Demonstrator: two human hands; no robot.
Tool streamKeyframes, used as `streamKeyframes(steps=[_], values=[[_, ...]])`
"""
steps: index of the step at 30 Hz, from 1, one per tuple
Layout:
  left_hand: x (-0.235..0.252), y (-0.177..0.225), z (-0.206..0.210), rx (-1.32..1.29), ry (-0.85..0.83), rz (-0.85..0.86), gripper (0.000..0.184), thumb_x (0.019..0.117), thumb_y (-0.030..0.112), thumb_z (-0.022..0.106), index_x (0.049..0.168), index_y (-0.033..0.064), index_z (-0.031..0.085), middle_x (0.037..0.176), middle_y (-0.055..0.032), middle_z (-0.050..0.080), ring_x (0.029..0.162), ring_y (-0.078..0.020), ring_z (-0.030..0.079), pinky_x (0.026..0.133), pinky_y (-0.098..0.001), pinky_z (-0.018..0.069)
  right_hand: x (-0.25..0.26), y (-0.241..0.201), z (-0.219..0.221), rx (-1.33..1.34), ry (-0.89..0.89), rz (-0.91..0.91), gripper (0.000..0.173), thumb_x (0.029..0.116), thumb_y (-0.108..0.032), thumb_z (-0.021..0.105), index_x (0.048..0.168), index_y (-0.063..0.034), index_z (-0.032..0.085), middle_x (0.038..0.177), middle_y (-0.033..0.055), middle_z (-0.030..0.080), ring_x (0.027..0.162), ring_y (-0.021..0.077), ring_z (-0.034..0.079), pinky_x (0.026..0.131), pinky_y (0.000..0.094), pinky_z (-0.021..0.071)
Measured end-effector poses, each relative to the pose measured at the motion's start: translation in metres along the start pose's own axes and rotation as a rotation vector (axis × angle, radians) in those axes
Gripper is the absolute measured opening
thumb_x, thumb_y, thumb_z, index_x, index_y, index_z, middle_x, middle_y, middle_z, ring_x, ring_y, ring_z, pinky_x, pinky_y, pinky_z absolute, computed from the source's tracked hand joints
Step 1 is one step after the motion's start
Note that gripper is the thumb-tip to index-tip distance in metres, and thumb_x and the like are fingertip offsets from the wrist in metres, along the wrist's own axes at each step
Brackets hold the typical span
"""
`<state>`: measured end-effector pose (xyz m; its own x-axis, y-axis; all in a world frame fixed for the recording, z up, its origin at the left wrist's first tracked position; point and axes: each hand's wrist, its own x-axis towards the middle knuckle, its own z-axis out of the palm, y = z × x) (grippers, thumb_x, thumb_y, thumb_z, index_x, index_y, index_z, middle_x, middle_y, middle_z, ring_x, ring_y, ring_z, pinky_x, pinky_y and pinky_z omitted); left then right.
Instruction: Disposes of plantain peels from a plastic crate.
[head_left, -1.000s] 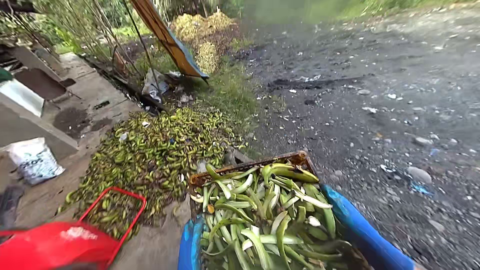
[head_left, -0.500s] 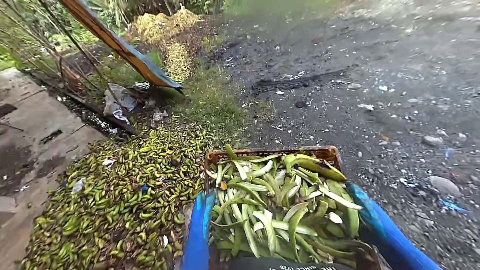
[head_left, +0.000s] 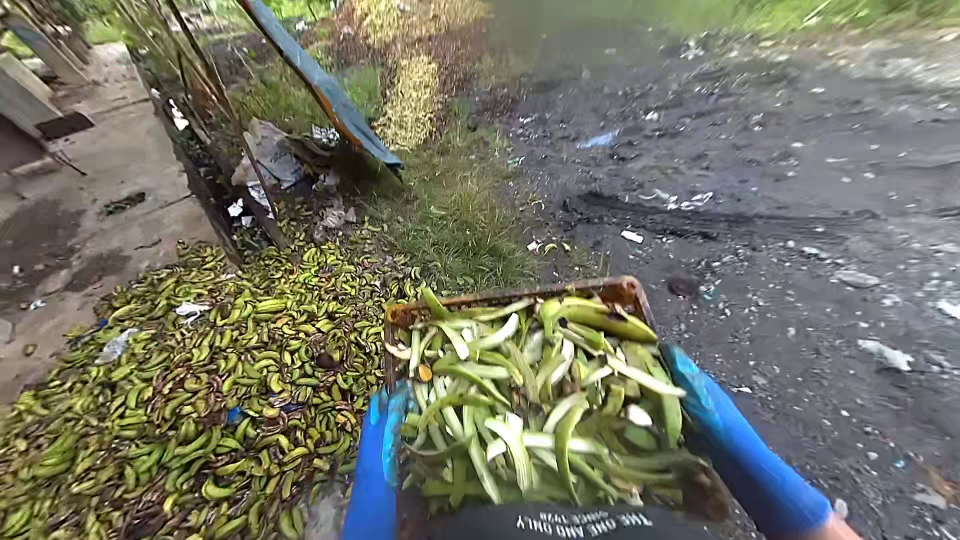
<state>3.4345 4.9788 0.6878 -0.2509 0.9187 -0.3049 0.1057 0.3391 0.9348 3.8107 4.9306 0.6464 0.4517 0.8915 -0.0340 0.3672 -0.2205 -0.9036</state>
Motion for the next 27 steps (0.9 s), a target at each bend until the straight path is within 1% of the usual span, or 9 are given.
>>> streamKeyframes(steps=[1,4,8,13,17,19,22,25,27], values=[[0.034,0.003,0.016,0.021,0.005,-0.001,0.021,0.1064,0.02,0.05,0.114,0.0019,0.058,0.084,0.001,0.062,0.068,-0.0019,0.058,0.062,-0.0168,0.0493,0.034,-0.007,0.012,-0.053,-0.011,0.021,0.063,0.1103,-0.044,0.02,0.146,-0.0033,0.051,0.14,0.0175,0.059,0.129,0.0211,0.057,0.109,0.0434,0.0464],[0.171,0.008,0.066,0.024,-0.046,0.086,0.033,0.1042,0.023,0.054,0.124,-0.0031,0.059,0.09,-0.0041,0.063,0.075,-0.0068,0.059,0.069,-0.0233,0.0503,0.152,-0.004,0.048,-0.048,0.016,0.09,0.064,0.1097,-0.047,0.02,0.146,-0.0047,0.052,0.14,0.0178,0.059,0.13,0.0233,0.057,0.109,0.0469,0.0458],[0.291,0.09,0.13,0.012,-0.122,0.09,0.03,0.103,0.021,0.056,0.124,-0.0012,0.058,0.09,-0.0024,0.064,0.077,-0.0054,0.061,0.071,-0.021,0.0508,0.28,-0.029,0.061,0.204,0.043,0.2,0.058,0.1101,-0.045,0.023,0.141,-0.0092,0.056,0.129,0.0082,0.065,0.115,0.0124,0.063,0.099,0.0378,0.0539],[0.424,0.174,0.207,0.061,-0.195,0.104,0.031,0.1031,0.02,0.054,0.124,-0.0026,0.058,0.087,-0.0015,0.064,0.074,-0.0048,0.062,0.067,-0.0202,0.0526,0.418,-0.061,0.074,0.297,0.112,0.26,0.056,0.1105,-0.045,0.024,0.14,-0.01,0.057,0.126,0.006,0.067,0.112,0.0104,0.065,0.096,0.0354,0.0563],[0.532,0.203,0.28,0.094,-0.114,0.058,0.033,0.1036,0.024,0.055,0.125,-0.0013,0.06,0.091,-0.0039,0.066,0.076,-0.0065,0.062,0.07,-0.0227,0.0528,0.564,-0.053,0.096,0.167,0.092,0.255,0.054,0.1103,-0.041,0.029,0.137,-0.0061,0.06,0.128,0.011,0.066,0.116,0.0152,0.063,0.1,0.039,0.0526],[0.578,0.231,0.312,0.074,-0.072,0.027,0.035,0.1046,0.022,0.054,0.129,-0.0036,0.056,0.095,-0.0064,0.065,0.08,-0.0085,0.062,0.074,-0.025,0.0525,0.658,-0.069,0.103,0.133,0.031,0.232,0.051,0.1104,-0.038,0.032,0.134,-0.0029,0.06,0.128,0.0142,0.065,0.117,0.0179,0.062,0.102,0.0402,0.0504],[0.634,0.272,0.335,0.036,0.022,0.002,0.038,0.104,0.025,0.054,0.13,-0.0021,0.056,0.096,-0.0069,0.066,0.082,-0.01,0.062,0.075,-0.0272,0.0529,0.772,-0.113,0.122,0.106,-0.088,0.203,0.049,0.11,-0.039,0.033,0.126,-0.0054,0.064,0.116,0.0105,0.067,0.106,0.0149,0.065,0.092,0.0385,0.0542],[0.683,0.302,0.35,-0.025,0.136,0.011,0.036,0.1036,0.026,0.053,0.126,-0.0015,0.058,0.09,-0.0037,0.066,0.075,-0.0071,0.062,0.069,-0.0233,0.0524,0.872,-0.151,0.148,0.034,-0.236,0.091,0.05,0.11,-0.037,0.032,0.134,-0.0043,0.061,0.128,0.0117,0.065,0.118,0.0142,0.061,0.102,0.0361,0.0508],[0.723,0.32,0.36,-0.067,0.203,0.016,0.035,0.1045,0.024,0.051,0.128,-0.0021,0.057,0.088,-0.0018,0.066,0.074,-0.0053,0.062,0.069,-0.022,0.0523,0.94,-0.175,0.179,0.011,-0.282,0.015,0.052,0.1094,-0.037,0.032,0.135,-0.002,0.06,0.132,0.0148,0.063,0.123,0.0164,0.06,0.106,0.0365,0.048]])
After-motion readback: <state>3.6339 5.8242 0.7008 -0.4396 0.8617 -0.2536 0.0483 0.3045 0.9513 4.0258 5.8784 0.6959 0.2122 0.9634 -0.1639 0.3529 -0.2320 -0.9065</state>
